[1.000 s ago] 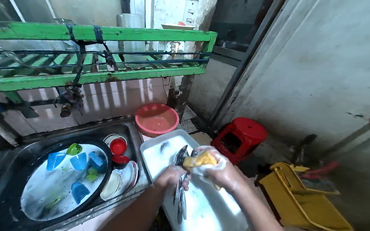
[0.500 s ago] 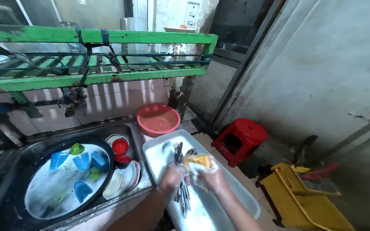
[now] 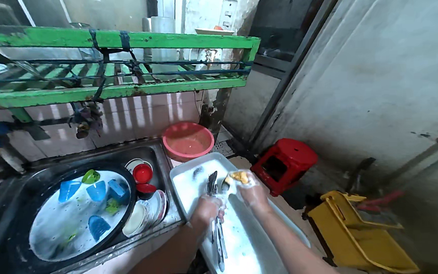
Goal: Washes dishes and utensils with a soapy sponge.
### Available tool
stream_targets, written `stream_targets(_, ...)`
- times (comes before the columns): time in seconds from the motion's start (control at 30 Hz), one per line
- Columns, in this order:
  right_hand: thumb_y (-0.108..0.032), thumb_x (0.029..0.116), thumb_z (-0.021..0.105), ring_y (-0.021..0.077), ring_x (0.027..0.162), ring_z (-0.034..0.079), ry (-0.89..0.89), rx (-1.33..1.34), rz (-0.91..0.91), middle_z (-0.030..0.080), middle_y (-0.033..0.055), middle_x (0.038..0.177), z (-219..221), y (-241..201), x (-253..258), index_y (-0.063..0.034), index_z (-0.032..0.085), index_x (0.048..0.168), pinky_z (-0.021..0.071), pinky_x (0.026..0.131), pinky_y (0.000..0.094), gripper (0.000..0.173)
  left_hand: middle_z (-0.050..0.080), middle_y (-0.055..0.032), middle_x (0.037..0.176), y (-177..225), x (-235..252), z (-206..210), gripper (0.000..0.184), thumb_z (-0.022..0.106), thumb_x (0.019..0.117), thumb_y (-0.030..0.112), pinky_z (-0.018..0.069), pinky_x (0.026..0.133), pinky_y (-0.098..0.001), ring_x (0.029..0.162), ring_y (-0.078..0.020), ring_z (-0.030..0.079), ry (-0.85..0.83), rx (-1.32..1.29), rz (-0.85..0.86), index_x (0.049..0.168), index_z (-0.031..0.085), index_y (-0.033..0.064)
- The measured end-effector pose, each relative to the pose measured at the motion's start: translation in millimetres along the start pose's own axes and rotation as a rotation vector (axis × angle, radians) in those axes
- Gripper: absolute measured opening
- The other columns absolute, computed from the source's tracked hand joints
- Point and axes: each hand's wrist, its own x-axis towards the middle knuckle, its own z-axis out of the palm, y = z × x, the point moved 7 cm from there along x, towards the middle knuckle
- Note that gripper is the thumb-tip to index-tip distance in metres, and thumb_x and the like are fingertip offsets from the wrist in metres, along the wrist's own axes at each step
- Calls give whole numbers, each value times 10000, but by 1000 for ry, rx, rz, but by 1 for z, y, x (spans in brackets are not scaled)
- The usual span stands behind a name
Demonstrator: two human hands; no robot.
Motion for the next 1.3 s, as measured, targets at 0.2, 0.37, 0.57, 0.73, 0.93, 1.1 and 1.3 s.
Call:
stream_targets(0.2, -239, 1023, 605, 235, 889, 666, 161, 577, 79, 657, 182, 1095, -16, 10, 6, -17, 429, 1458, 568, 786, 437, 520, 558, -30, 688, 6, -5, 5, 50, 488, 1039, 6, 495, 463, -224, 479, -92, 530, -81, -56, 47, 1063, 532, 6)
stream_targets(0.37, -155, 977, 691, 266, 906, 676, 128, 418, 83, 695, 190, 1054, -20, 4, -4, 19, 613, 1288, 555, 835, 476, 364, 582, -22, 719, 4, -9, 16, 88, 472, 1068, 70, 507, 475, -221, 483, -83, 537, -223, -5, 57, 1093, 537, 18)
stream_targets(0.57, -107, 1063, 480, 149, 666, 653, 354, 1142, 173, 634, 66, 845, -17, 11, -12, -30, 505, 1229, 580, 582, 346, 185, 479, 13, 652, 0, -2, 10, 86, 517, 1072, 120, 419, 425, -193, 443, -55, 436, -93, 11, 27, 1092, 527, 37)
stream_targets(0.73, -70, 998, 608, 150, 837, 669, 170, 728, 140, 673, 157, 1014, 16, 8, -33, 95, 524, 1323, 575, 766, 333, 375, 546, -17, 698, 3, -8, 2, 109, 412, 1055, 10, 468, 483, -207, 508, -74, 525, -40, -61, 86, 1125, 495, 10)
stream_targets(0.93, -214, 1073, 507, 267, 1052, 634, -451, 144, 268, 642, 225, 1188, 10, 16, -37, 53, 579, 1315, 510, 953, 448, 368, 654, -132, 1159, 12, -12, 2, 251, 508, 1059, 82, 535, 906, -367, 1043, -195, 637, 34, -186, 76, 1288, 562, -5)
stream_targets(1.1, -263, 1038, 591, 363, 1141, 615, -953, -288, 175, 622, 271, 1246, 46, 26, -79, 41, 548, 1362, 455, 1024, 552, 447, 639, -111, 899, 6, -2, -4, 204, 444, 1086, 111, 586, 731, -374, 776, -199, 661, -25, -165, 30, 1224, 539, -5)
stream_targets(1.3, -101, 932, 714, 247, 1066, 656, -531, -46, 109, 659, 190, 1194, -27, 8, -52, 17, 572, 1344, 531, 965, 420, 451, 577, -57, 802, 3, 2, -4, 209, 451, 1085, 118, 524, 534, -290, 578, -145, 570, -19, -69, -4, 1230, 573, 29)
